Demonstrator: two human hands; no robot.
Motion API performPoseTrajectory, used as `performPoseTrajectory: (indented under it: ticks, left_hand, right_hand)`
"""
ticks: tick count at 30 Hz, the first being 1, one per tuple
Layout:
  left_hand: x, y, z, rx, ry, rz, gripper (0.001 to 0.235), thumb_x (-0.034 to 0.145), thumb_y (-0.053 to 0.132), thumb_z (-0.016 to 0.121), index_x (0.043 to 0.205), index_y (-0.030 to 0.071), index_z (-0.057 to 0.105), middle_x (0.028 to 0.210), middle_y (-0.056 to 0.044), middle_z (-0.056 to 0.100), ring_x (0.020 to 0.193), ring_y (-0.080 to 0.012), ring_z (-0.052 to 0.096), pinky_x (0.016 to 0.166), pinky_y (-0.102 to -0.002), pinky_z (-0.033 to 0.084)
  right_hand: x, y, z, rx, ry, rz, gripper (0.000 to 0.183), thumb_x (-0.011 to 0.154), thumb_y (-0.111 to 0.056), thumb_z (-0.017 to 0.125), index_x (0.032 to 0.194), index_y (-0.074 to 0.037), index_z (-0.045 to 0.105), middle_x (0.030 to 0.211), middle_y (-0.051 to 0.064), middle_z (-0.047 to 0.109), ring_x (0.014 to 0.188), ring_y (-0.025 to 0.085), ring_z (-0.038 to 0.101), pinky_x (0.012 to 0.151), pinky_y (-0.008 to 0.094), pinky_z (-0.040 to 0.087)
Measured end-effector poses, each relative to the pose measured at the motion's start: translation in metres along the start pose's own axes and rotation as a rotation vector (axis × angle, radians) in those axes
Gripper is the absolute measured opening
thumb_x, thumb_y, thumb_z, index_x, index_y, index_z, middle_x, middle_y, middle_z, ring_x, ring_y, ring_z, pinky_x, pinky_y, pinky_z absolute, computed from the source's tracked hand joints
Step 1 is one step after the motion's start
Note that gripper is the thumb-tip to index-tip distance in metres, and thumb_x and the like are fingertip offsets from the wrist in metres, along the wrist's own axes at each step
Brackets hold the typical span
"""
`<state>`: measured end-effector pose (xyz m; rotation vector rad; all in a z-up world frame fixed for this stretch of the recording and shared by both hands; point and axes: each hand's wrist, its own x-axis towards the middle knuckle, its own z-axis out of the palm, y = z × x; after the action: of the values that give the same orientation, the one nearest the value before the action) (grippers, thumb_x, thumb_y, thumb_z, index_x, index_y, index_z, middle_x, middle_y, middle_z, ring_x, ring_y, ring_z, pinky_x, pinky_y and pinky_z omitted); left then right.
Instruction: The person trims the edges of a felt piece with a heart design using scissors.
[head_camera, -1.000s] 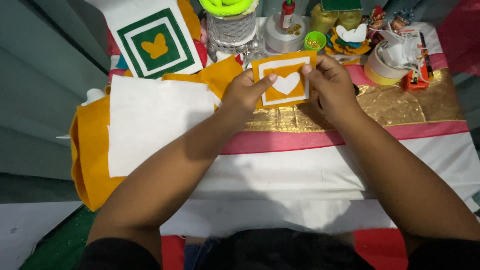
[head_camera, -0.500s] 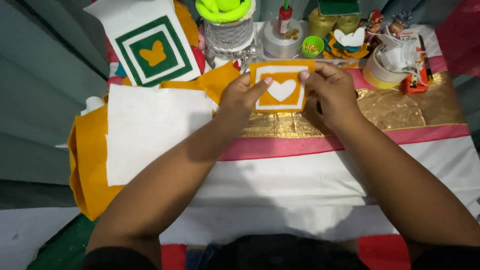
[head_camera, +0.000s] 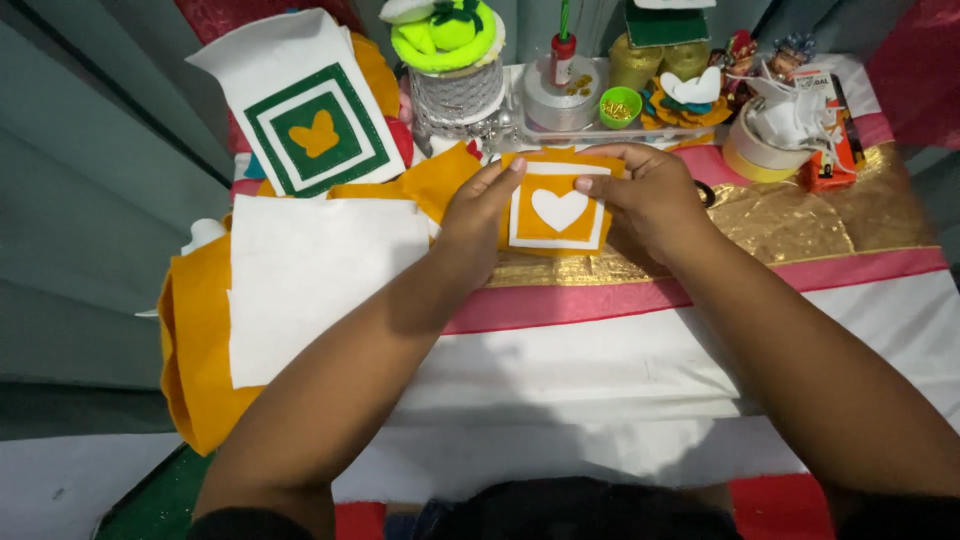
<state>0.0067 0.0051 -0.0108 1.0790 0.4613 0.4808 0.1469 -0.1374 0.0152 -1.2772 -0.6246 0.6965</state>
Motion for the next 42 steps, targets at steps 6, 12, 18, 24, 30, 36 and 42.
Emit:
performPoseTrajectory:
  ticks: [6, 12, 18, 24, 30, 36, 42]
  left_hand:
    - [0.002, 0.004, 0.004, -0.124, -0.073, 0.006, 0.05, 0.103, 0.031, 0.066, 0.142, 0.002, 0.057, 0.129, -0.024, 0.067, 0.122, -0.0319, 0.065, 0.105, -0.047, 0.053]
    - [-0.021, 0.012, 0.01, -0.021, -0.144, 0.002, 0.032, 0.087, 0.009, 0.08, 0.114, -0.001, 0.066, 0.096, -0.015, 0.074, 0.086, -0.0223, 0.075, 0.077, -0.038, 0.064]
    - [0.004, -0.005, -0.003, -0.039, -0.075, 0.039, 0.034, 0.084, 0.007, 0.084, 0.11, -0.003, 0.065, 0.093, -0.016, 0.074, 0.083, -0.0206, 0.075, 0.075, -0.036, 0.064]
    - [0.0, 0.002, -0.002, -0.031, -0.07, 0.043, 0.034, 0.087, 0.008, 0.082, 0.114, -0.003, 0.065, 0.097, -0.017, 0.074, 0.088, -0.021, 0.074, 0.081, -0.038, 0.064]
    - [0.004, -0.004, -0.006, -0.028, -0.139, 0.083, 0.037, 0.089, 0.012, 0.083, 0.118, -0.001, 0.064, 0.105, -0.019, 0.074, 0.096, -0.0228, 0.074, 0.089, -0.04, 0.061]
    - [0.005, 0.006, -0.005, 0.069, -0.03, 0.023, 0.062, 0.084, 0.03, 0.085, 0.134, 0.003, 0.058, 0.109, -0.013, 0.069, 0.1, -0.0202, 0.072, 0.088, -0.032, 0.062]
    - [0.005, 0.007, -0.001, 0.033, -0.075, 0.049, 0.063, 0.087, 0.029, 0.083, 0.137, 0.002, 0.057, 0.111, -0.018, 0.07, 0.102, -0.0261, 0.074, 0.09, -0.037, 0.063]
  right_hand:
    - [0.004, 0.004, -0.013, -0.081, -0.004, -0.036, 0.043, 0.081, 0.0, 0.082, 0.122, -0.001, 0.07, 0.077, 0.003, 0.067, 0.057, 0.004, 0.063, 0.05, 0.017, 0.057]
    - [0.011, 0.015, -0.025, -0.056, -0.016, -0.039, 0.044, 0.081, -0.001, 0.082, 0.123, -0.003, 0.069, 0.084, 0.005, 0.07, 0.061, 0.003, 0.065, 0.05, 0.015, 0.054]
    - [0.018, 0.013, -0.025, -0.072, -0.122, -0.017, 0.062, 0.082, -0.003, 0.082, 0.139, -0.003, 0.057, 0.109, 0.009, 0.07, 0.094, 0.015, 0.071, 0.082, 0.031, 0.065]
    - [0.003, -0.013, -0.015, -0.047, -0.093, 0.248, 0.014, 0.09, -0.008, 0.072, 0.098, -0.007, 0.061, 0.059, -0.003, 0.045, 0.037, 0.005, 0.03, 0.031, 0.02, 0.022]
    - [0.009, 0.013, -0.017, -0.059, -0.136, 0.049, 0.046, 0.084, 0.001, 0.078, 0.127, -0.001, 0.062, 0.102, 0.009, 0.075, 0.088, 0.018, 0.075, 0.078, 0.033, 0.064]
    - [0.01, 0.01, -0.024, -0.048, -0.039, -0.047, 0.038, 0.086, 0.001, 0.079, 0.12, -0.002, 0.062, 0.099, 0.006, 0.075, 0.084, 0.014, 0.075, 0.073, 0.028, 0.065]
    - [0.006, -0.001, -0.018, -0.04, -0.007, -0.085, 0.035, 0.087, 0.002, 0.079, 0.118, -0.006, 0.064, 0.096, 0.003, 0.075, 0.08, 0.008, 0.072, 0.071, 0.021, 0.063]
